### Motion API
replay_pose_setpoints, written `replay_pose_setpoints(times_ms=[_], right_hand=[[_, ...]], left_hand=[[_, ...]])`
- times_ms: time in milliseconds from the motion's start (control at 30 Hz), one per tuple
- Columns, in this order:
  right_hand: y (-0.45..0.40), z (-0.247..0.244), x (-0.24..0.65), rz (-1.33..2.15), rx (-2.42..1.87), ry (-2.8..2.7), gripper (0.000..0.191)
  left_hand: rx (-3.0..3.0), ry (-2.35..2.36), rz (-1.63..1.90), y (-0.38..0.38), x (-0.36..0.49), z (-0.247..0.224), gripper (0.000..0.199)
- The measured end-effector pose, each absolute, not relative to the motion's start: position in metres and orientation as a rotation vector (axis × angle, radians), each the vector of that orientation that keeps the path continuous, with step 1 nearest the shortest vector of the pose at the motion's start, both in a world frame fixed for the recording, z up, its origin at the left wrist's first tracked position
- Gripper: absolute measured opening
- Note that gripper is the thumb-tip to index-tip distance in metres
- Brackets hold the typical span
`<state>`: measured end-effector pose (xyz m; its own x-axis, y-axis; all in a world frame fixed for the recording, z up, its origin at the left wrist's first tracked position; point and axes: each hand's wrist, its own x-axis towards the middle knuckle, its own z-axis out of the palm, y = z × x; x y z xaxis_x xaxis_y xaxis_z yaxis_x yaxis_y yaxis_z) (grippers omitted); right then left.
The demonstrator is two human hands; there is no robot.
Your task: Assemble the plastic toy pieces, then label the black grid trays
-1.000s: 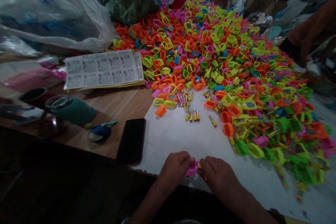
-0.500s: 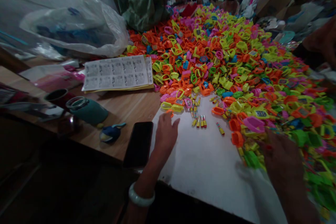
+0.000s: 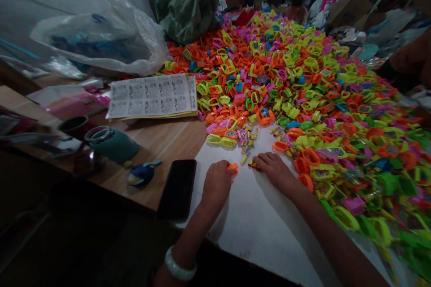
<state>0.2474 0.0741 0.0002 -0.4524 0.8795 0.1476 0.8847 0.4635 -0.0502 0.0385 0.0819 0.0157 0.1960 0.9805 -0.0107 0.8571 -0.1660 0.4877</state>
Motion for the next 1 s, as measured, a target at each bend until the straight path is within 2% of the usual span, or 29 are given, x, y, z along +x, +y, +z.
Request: replay_pose_setpoints(times_ms=[200, 367, 500, 600, 733, 867, 1000], right_hand=[[0.075, 0.007, 0.224, 0.097, -1.683, -2.516, 0.017], [0.055, -0.001, 0.218, 0.187, -1.826, -2.294, 0.022], [0.025, 0.004, 0.216, 0.556, -1.546, -2.015, 0.031], [0.008, 0.013, 0.207, 0.778, -1.338, -1.89, 0.029], [-0.01, 0.02, 0.187, 1.064, -1.499, -1.34, 0.027], [-0.026, 0.018, 0.168, 1.228, -1.469, -0.952, 0.033], [-0.036, 0.016, 0.169, 1.322, -1.46, -1.02, 0.032]], left_hand=[[1.945, 1.594, 0.602, 0.072, 0.041, 0.01, 0.011], [1.806, 1.439, 0.764, 0.056, 0.031, 0.008, 0.009], [1.784, 1.296, 0.808, 0.041, 0.026, 0.014, 0.009], [1.653, 1.258, 0.792, 0.033, 0.028, 0.019, 0.021], [1.258, 1.025, 0.947, 0.024, 0.036, 0.019, 0.042], [0.996, 0.889, 0.976, 0.014, 0.046, 0.013, 0.038], [0.946, 0.939, 0.963, 0.011, 0.052, 0.011, 0.035]])
